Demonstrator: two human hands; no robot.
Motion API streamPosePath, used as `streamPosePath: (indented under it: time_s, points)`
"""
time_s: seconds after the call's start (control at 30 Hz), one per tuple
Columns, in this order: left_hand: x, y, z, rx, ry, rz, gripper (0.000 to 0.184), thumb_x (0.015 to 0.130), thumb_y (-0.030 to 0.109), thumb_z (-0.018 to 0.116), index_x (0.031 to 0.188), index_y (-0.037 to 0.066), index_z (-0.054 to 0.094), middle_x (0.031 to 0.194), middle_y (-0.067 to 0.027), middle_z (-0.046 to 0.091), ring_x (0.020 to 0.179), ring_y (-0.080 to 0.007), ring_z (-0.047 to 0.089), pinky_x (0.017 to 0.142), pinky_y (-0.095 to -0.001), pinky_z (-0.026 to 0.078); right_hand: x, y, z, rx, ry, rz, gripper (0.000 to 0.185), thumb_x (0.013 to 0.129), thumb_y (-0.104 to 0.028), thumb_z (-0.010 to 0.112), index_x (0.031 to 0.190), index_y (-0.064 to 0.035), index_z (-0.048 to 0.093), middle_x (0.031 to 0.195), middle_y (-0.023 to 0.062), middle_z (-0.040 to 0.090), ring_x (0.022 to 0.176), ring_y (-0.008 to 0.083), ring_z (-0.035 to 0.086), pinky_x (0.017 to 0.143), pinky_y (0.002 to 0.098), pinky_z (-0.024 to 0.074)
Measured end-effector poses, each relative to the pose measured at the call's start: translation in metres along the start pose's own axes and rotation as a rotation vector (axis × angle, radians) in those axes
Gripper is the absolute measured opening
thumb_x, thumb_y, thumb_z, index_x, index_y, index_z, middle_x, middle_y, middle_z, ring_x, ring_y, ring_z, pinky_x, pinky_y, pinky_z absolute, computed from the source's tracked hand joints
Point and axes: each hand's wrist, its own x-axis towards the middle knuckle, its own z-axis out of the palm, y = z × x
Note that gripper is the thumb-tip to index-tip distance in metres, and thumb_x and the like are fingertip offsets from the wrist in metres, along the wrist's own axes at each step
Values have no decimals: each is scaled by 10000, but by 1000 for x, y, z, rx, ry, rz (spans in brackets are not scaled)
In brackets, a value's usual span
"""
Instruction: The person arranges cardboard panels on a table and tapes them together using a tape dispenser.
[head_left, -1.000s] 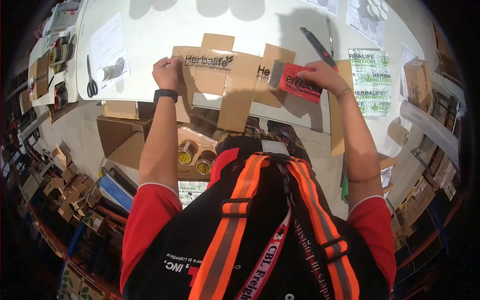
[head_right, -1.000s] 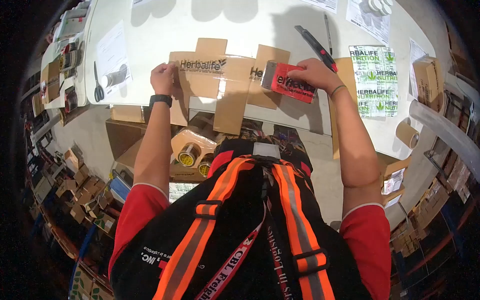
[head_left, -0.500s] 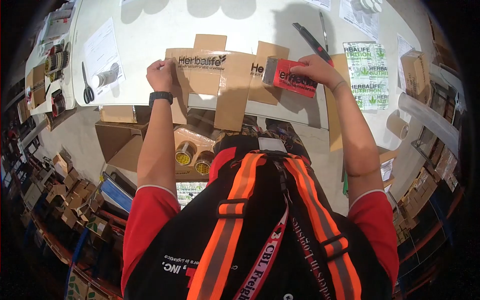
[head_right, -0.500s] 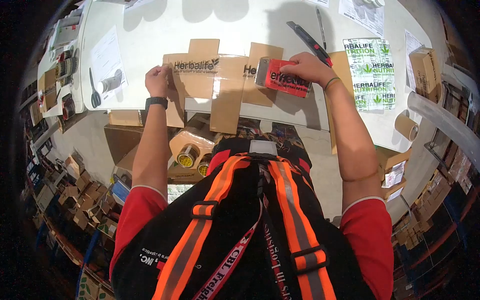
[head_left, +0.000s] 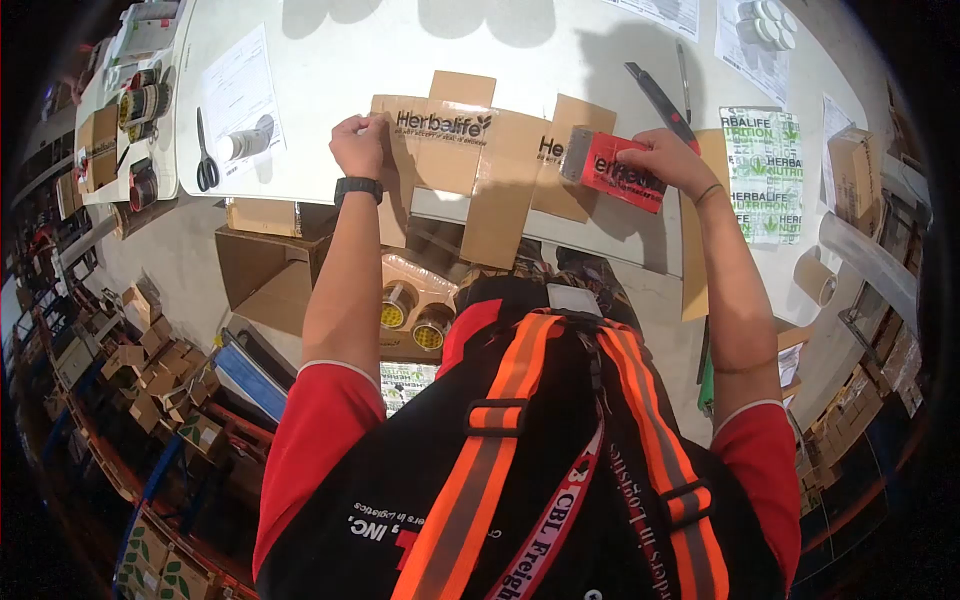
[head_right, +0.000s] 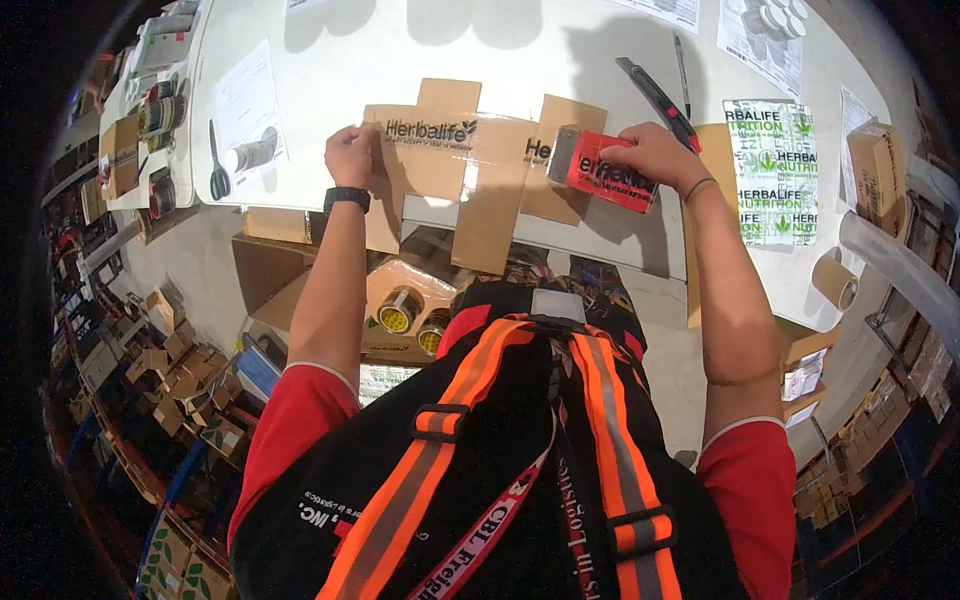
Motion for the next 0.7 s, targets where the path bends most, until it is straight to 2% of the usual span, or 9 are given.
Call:
streamPosePath:
  time_s: [0.17, 0.5, 0.7]
  points:
    - [1, -5, 4, 50, 86, 93, 247, 702, 217, 808, 784, -2, 728, 916, -165, 705, 880, -309, 671, 833, -375, 518, 3, 5, 2, 12, 11, 2, 407, 817, -349, 685, 801, 58, 678, 636, 54, 581, 586, 116, 511, 573, 295, 435]
    - [0, 2, 3, 75, 59, 78, 226, 704, 209, 791, 773, 3, 729, 881, -163, 709, 847, -313, 674, 827, -379, 521, 7, 9, 1, -49, 21, -27, 462, 802, -409, 686, 772, 52, 665, 643, 92, 597, 600, 152, 523, 594, 333, 437]
    - [5, -5, 4, 68, 41, 55, 232, 698, 234, 803, 776, 25, 737, 1011, -163, 677, 936, -308, 653, 849, -391, 514, 10, 12, 1, -55, 28, -30, 471, 793, -424, 689, 790, 47, 677, 663, 104, 619, 621, 165, 553, 619, 334, 454]
